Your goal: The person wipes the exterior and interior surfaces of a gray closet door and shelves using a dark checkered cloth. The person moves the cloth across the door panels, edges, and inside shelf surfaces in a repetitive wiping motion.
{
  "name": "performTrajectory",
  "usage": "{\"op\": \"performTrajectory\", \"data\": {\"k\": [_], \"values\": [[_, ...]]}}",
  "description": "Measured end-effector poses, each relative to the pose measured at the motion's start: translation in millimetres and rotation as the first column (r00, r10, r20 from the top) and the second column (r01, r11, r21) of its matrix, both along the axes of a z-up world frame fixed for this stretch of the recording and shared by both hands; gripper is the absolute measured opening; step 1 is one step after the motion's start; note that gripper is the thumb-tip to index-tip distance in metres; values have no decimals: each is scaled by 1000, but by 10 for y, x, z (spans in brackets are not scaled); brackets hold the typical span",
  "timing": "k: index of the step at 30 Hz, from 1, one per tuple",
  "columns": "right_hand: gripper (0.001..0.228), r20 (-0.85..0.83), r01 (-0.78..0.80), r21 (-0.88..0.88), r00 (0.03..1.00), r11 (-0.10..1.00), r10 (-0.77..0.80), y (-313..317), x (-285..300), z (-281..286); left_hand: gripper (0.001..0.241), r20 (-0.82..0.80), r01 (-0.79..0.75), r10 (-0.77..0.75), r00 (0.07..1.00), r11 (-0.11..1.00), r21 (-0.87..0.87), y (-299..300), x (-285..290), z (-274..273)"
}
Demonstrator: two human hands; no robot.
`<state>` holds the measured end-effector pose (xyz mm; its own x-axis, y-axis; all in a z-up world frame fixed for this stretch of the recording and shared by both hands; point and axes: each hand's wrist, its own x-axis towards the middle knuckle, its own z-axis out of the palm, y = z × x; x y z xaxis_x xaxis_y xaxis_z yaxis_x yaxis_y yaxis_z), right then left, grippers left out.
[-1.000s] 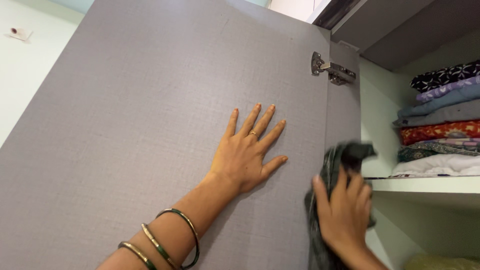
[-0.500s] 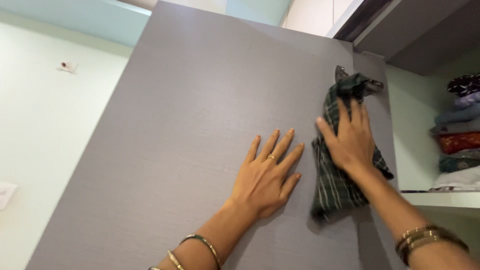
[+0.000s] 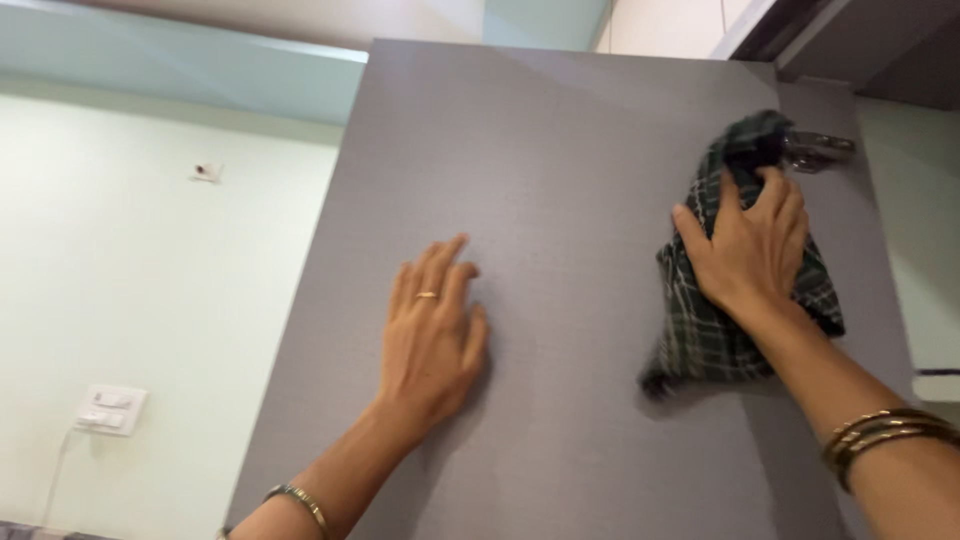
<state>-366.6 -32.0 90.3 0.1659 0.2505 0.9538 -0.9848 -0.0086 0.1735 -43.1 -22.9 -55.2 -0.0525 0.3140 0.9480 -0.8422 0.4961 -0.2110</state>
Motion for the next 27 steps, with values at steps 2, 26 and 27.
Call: {"op": "performTrajectory", "data": {"k": [2,26,27], "values": [[76,67,-17,-65,998,998,21,-68,314,6,42,-138,-35,34,990,999,-4,-40,221,-44],[64,-822,181,285,552,941,143,-129,2614,-743,100,-500,620,-368,784,510,596,24,1575,-445],[67,-764,149,288,631,946,134,-86,2641,-670,98,-504,625,-371,780,501,599,44,1579,-448]]}}
